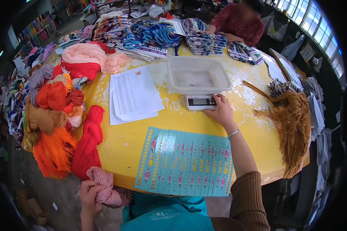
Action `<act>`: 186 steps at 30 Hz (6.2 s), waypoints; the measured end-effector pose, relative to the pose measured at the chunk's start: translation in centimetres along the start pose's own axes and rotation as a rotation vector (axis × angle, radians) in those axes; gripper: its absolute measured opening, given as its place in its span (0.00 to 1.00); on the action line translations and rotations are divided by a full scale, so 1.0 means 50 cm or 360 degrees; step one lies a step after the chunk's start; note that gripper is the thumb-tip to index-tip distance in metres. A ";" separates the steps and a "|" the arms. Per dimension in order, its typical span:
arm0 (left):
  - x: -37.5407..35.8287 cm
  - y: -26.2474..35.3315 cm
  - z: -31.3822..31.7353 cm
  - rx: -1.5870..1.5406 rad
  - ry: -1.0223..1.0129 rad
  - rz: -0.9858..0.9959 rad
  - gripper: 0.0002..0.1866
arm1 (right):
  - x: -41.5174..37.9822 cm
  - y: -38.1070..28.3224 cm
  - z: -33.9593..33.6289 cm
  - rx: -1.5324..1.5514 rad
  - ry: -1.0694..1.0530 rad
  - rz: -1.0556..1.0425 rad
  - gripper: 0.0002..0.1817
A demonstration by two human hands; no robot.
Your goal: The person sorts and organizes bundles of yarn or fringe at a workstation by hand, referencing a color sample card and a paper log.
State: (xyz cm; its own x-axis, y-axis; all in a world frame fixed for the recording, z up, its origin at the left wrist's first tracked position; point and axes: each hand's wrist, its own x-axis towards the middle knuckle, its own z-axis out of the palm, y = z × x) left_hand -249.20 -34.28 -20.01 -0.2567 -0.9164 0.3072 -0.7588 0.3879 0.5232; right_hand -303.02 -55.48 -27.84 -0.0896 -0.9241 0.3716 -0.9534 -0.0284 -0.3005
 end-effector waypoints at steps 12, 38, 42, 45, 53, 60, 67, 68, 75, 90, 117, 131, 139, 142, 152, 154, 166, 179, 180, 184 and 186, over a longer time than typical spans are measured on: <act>-0.010 0.004 -0.009 0.0014 0.0080 -0.0016 0.21 | -0.013 -0.009 -0.028 -0.0158 -0.0093 -0.0095 0.37; -0.157 -0.029 -0.120 -0.0183 0.0440 -0.0495 0.11 | -0.443 -0.889 -0.042 0.1586 -0.0430 -0.1389 0.23; -0.189 -0.067 -0.133 -0.0448 0.0523 -0.0579 0.12 | -0.412 -0.935 0.003 0.1387 -0.0077 -0.1551 0.17; -0.207 -0.086 -0.151 -0.0363 0.0375 -0.0604 0.12 | -0.406 -0.959 -0.002 0.1373 -0.0262 -0.1679 0.14; -0.220 -0.171 -0.195 -0.2215 0.1151 -0.1406 0.07 | -0.417 -0.969 -0.030 0.1556 -0.0133 -0.1928 0.14; -0.298 -0.202 -0.238 -0.2248 0.0578 -0.0952 0.11 | -0.383 -0.952 0.101 0.2354 -0.1085 -0.0934 0.10; -0.154 -0.081 -0.277 0.0232 0.0240 -0.0436 0.11 | -0.336 -0.946 0.065 0.2350 -0.1517 -0.0703 0.37; -0.147 -0.078 -0.274 -0.0107 0.0161 -0.0620 0.11 | -0.333 -0.958 0.046 0.2400 -0.1537 -0.0842 0.39; -0.086 -0.100 -0.279 -0.0652 -0.0059 -0.0584 0.12 | -0.333 -1.013 -0.014 0.1870 -0.1736 -0.0710 0.21; -0.230 -0.237 -0.183 -0.2278 -0.1146 -0.0656 0.39 | -0.302 -1.005 -0.044 0.3761 -0.1414 0.0821 0.04; -0.209 -0.113 -0.008 -0.1674 -0.0517 -0.0552 0.56 | -0.399 -0.874 -0.056 0.2167 -0.2481 -0.0366 0.15; -0.013 0.025 -0.027 -0.3039 0.0044 -0.0654 0.33 | -0.428 -0.684 -0.059 0.2173 -0.0575 0.0301 0.05; 0.005 0.100 0.078 -0.2927 -0.0382 -0.0562 0.31 | -0.427 -0.645 -0.132 0.2157 -0.0831 0.0245 0.06; 0.002 0.114 0.093 -0.2842 -0.0503 -0.0581 0.31 | -0.438 -0.626 -0.132 0.2201 -0.0850 0.0357 0.03; -0.008 0.150 0.147 -0.2640 -0.0193 -0.0882 0.23 | -0.460 -0.567 -0.112 0.2913 -0.0787 0.0964 0.03; -0.008 0.153 0.151 -0.2645 -0.0189 -0.0914 0.24 | -0.464 -0.562 -0.109 0.2731 -0.0751 0.0871 0.03; -0.003 0.164 0.166 -0.2339 -0.0143 -0.0923 0.24 | -0.472 -0.539 -0.093 0.3080 -0.0857 0.1082 0.03; 0.005 0.160 0.156 -0.2375 -0.0184 -0.0875 0.24 | -0.481 -0.547 -0.099 0.2988 -0.0981 0.1041 0.06; 0.005 0.160 0.156 -0.2367 -0.0178 -0.0888 0.25 | -0.481 -0.548 -0.100 0.2969 -0.0992 0.1040 0.06; 0.003 0.154 0.159 -0.2375 -0.0170 -0.0920 0.25 | -0.481 -0.550 -0.098 0.2975 -0.1003 0.1026 0.06; 0.003 0.153 0.159 -0.2377 -0.0173 -0.0933 0.26 | -0.480 -0.550 -0.099 0.2976 -0.1006 0.1023 0.06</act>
State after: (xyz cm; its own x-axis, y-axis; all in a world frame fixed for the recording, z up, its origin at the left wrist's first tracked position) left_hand -259.80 -32.24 -22.28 -0.2440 -0.9431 -0.2261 0.4545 -0.3172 0.8324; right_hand -276.07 -30.62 -24.16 0.2613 -0.9210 -0.2890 0.5776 0.3891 -0.7177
